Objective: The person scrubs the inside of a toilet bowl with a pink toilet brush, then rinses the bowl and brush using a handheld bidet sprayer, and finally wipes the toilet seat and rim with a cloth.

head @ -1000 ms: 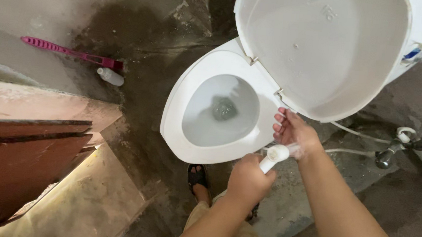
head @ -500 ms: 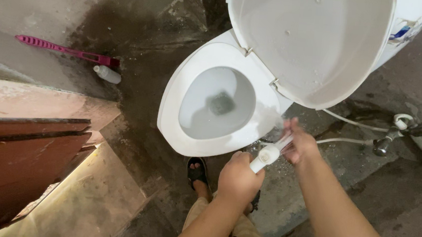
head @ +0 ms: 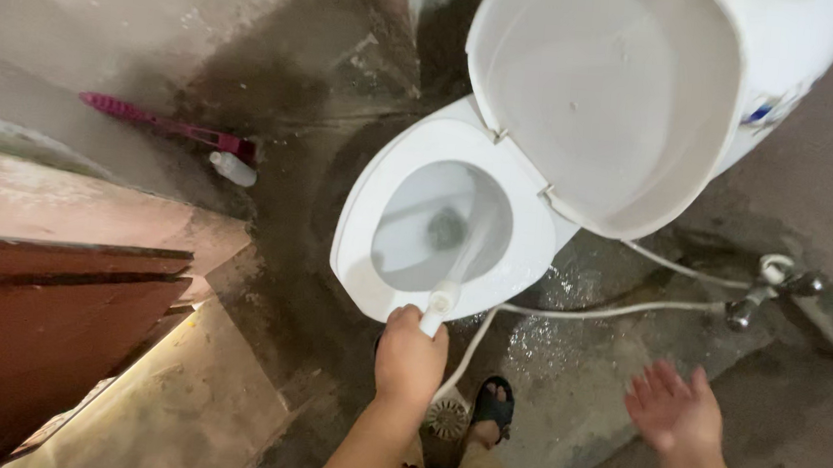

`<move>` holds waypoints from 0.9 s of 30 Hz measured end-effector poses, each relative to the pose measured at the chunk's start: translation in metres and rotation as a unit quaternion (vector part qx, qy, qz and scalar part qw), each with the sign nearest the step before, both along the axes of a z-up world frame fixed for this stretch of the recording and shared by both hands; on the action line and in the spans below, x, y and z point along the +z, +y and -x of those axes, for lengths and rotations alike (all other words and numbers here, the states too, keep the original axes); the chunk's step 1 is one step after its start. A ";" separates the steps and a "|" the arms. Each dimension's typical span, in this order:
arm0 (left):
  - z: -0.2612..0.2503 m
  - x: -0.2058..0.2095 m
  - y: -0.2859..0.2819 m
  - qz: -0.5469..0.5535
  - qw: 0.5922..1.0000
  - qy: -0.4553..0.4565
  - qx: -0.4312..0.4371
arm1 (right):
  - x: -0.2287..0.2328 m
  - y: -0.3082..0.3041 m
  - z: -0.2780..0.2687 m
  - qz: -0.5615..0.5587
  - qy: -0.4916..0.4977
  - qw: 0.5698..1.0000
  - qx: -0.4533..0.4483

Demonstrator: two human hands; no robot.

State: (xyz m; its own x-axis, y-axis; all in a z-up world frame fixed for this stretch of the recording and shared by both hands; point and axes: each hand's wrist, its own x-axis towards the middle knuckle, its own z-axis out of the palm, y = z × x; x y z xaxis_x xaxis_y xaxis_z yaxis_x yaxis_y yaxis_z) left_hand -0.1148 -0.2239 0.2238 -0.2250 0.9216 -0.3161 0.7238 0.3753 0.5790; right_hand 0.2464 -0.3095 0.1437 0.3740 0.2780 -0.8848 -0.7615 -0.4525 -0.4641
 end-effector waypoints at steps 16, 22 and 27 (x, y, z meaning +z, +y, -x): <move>0.050 0.073 -0.023 -0.064 0.997 0.014 0.036 | 0.140 -0.061 -0.098 0.233 -0.146 0.949 0.157; 0.052 0.098 -0.032 -0.054 0.998 0.030 0.028 | 0.130 -0.029 -0.103 0.103 -0.258 0.910 0.307; 0.056 0.112 -0.035 -0.064 0.997 0.053 -0.004 | 0.135 0.026 -0.072 -0.134 -0.326 0.794 0.496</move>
State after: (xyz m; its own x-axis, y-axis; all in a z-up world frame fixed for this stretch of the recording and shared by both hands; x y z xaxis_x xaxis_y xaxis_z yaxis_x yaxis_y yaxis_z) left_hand -0.1706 -0.2585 0.3359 -0.2425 0.9551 -0.1700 0.7864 0.2962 0.5421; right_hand 0.3181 -0.2834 0.2789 0.2086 0.8669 -0.4528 0.3486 -0.4985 -0.7937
